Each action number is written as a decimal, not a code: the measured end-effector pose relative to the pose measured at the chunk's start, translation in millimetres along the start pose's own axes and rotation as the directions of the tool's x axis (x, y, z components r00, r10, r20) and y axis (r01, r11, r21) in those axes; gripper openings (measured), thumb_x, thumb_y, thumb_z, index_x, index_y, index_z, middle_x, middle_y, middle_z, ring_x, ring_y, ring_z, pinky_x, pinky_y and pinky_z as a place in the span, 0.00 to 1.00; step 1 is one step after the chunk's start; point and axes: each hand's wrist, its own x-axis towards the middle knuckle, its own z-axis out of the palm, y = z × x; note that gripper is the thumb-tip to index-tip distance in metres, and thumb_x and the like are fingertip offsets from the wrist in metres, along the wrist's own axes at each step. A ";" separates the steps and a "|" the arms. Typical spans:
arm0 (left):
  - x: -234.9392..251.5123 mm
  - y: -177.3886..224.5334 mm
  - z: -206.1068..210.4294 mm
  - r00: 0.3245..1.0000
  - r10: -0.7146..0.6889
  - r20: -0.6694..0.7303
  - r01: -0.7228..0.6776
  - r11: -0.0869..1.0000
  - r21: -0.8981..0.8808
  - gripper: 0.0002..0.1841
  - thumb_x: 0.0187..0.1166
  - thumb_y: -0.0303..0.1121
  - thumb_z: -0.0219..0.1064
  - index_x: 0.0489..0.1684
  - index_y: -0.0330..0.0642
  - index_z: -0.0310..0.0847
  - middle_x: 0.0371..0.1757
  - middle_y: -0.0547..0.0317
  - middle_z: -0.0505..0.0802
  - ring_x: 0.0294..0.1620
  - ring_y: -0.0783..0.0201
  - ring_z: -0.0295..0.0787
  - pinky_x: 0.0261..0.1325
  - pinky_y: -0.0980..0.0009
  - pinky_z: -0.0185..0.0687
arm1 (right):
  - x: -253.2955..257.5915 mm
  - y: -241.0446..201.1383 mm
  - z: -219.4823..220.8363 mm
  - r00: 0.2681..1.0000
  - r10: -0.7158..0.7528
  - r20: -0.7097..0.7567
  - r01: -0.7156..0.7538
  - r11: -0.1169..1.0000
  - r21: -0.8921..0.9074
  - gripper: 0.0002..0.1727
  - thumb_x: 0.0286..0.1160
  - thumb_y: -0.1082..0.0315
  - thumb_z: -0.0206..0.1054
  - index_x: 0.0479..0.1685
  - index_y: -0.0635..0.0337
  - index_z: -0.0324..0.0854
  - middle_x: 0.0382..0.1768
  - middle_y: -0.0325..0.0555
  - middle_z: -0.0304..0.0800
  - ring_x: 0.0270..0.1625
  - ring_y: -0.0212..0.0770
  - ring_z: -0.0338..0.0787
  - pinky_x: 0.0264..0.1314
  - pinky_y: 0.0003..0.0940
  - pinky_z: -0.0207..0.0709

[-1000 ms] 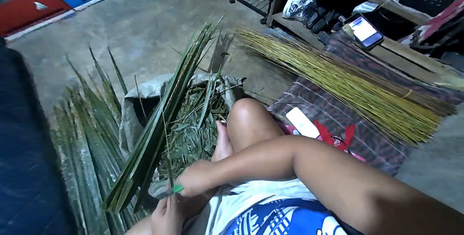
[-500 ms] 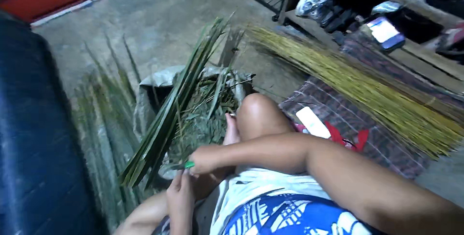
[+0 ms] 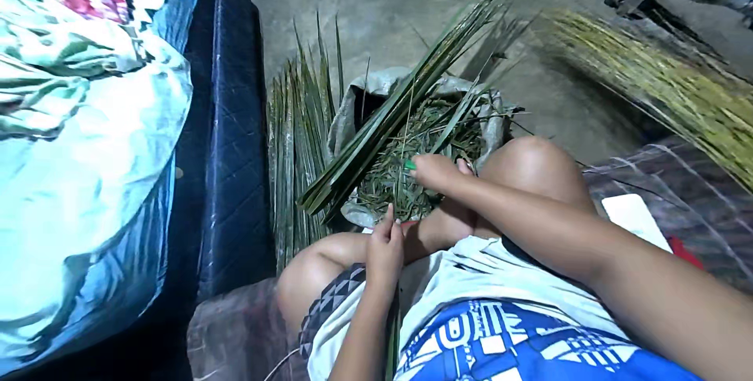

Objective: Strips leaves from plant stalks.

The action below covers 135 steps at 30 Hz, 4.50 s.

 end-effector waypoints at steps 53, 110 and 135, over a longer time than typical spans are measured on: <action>2.1 0.7 -14.0 0.990 -0.082 0.112 0.131 0.812 -0.569 0.19 0.93 0.32 0.48 0.33 0.34 0.82 0.19 0.63 0.85 0.07 0.77 0.65 0.11 0.81 0.64 | -3.2 8.6 -21.0 0.988 0.003 -0.155 -0.003 1.000 0.002 0.17 0.89 0.58 0.58 0.55 0.64 0.84 0.48 0.64 0.91 0.55 0.66 0.91 0.52 0.69 0.80; 1.0 0.8 -7.7 1.000 -0.009 0.021 0.011 0.994 -0.109 0.22 0.93 0.35 0.50 0.75 0.33 0.79 0.34 0.56 0.90 0.28 0.72 0.80 0.40 0.71 0.78 | -44.8 -22.2 14.5 0.984 -0.126 0.125 0.149 0.970 -0.193 0.20 0.92 0.58 0.56 0.64 0.66 0.81 0.57 0.67 0.90 0.64 0.68 0.89 0.63 0.68 0.77; -0.7 3.2 -5.8 1.000 -0.010 -0.007 0.009 0.996 -0.086 0.21 0.90 0.37 0.58 0.77 0.38 0.80 0.47 0.53 0.95 0.36 0.71 0.86 0.48 0.70 0.82 | -28.0 -9.4 -10.9 0.999 0.007 -0.040 -0.009 0.999 -0.044 0.17 0.89 0.58 0.60 0.54 0.64 0.85 0.47 0.63 0.91 0.54 0.64 0.91 0.55 0.68 0.79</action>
